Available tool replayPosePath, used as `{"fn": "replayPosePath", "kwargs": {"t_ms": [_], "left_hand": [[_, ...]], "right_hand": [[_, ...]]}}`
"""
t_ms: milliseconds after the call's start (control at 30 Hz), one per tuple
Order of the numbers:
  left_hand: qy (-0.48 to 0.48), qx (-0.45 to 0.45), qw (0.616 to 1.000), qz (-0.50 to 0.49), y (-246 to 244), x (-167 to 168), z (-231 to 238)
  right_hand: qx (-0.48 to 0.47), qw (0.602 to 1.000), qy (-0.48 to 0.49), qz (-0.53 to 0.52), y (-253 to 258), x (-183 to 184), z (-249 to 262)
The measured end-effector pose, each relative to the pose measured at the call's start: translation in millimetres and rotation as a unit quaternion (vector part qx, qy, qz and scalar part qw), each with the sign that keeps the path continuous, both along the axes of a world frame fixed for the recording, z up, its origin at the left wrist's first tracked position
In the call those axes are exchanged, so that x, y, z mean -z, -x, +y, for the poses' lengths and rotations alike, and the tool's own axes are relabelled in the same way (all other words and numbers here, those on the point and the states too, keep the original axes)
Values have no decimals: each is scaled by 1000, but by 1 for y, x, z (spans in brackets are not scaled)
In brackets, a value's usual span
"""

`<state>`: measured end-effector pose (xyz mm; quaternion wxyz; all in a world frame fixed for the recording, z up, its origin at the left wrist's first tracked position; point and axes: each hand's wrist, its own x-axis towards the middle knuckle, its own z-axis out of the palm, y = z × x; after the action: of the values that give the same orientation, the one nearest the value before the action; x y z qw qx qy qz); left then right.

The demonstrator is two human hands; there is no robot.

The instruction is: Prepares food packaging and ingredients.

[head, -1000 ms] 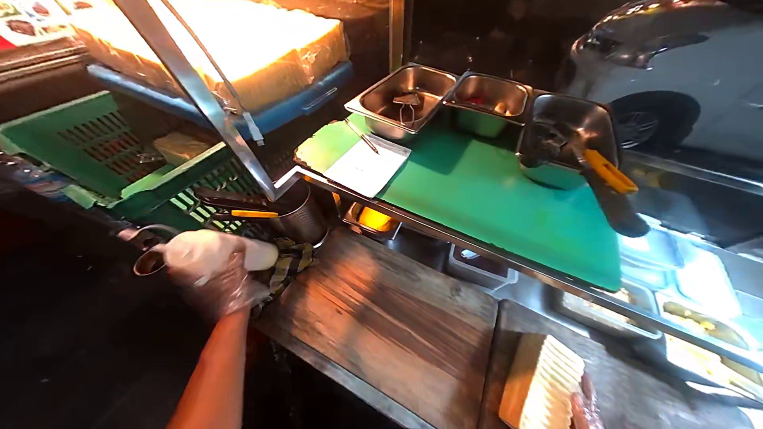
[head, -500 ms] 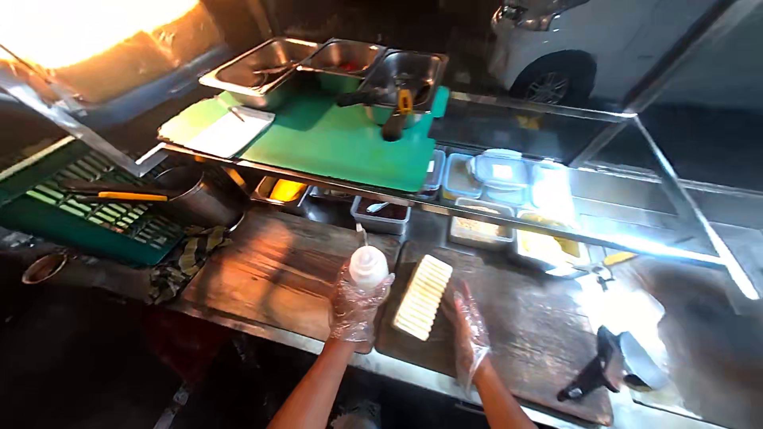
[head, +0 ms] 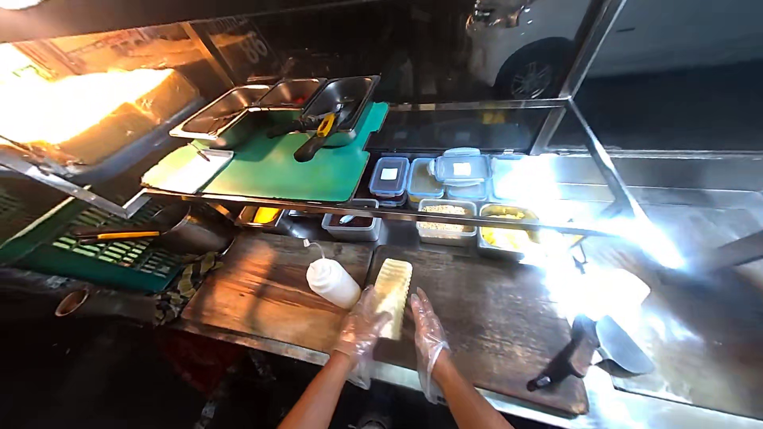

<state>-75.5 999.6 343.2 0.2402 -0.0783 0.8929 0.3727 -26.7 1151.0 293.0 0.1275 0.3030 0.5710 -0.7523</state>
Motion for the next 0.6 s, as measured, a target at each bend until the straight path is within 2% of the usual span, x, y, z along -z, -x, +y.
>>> {"fn": "replayPosePath", "kwargs": {"t_ms": [33, 100, 167, 200, 267, 333, 367, 433, 500, 533, 600], "left_hand": [[-131, -98, 986, -25, -6, 0, -11], [-311, -285, 901, -103, -8, -1, -29], [-405, -336, 832, -175, -6, 0, -47], [-433, -336, 814, -192, -5, 2, -53], [-452, -323, 809, -193, -6, 6, -58], [-435, -312, 827, -174, -10, 8, -56], [-426, -306, 834, -170, -13, 8, -54], [-432, -293, 834, -177, -17, 8, -55], [-444, -284, 830, -184, -20, 13, -59], [-444, -284, 829, -188, -22, 15, -61], [-452, -271, 830, -183, -28, 11, -70]], "right_hand": [[-6, 1000, -29, -9, -8, -1, -5], [-27, 995, -92, -13, -21, -5, -16], [-29, 993, -116, -15, -32, -8, -25], [-9, 993, -115, -14, -35, -8, -29], [40, 992, -121, -12, -32, -14, -30], [45, 979, -199, 7, -19, -16, -23], [7, 963, -267, 32, -9, -13, -16], [-138, 902, -394, 108, 22, -2, 7], [-281, 837, -444, 149, 64, 2, 25], [-322, 825, -442, 142, 78, -3, 26], [-316, 806, -483, 132, 83, -16, 25]]}}
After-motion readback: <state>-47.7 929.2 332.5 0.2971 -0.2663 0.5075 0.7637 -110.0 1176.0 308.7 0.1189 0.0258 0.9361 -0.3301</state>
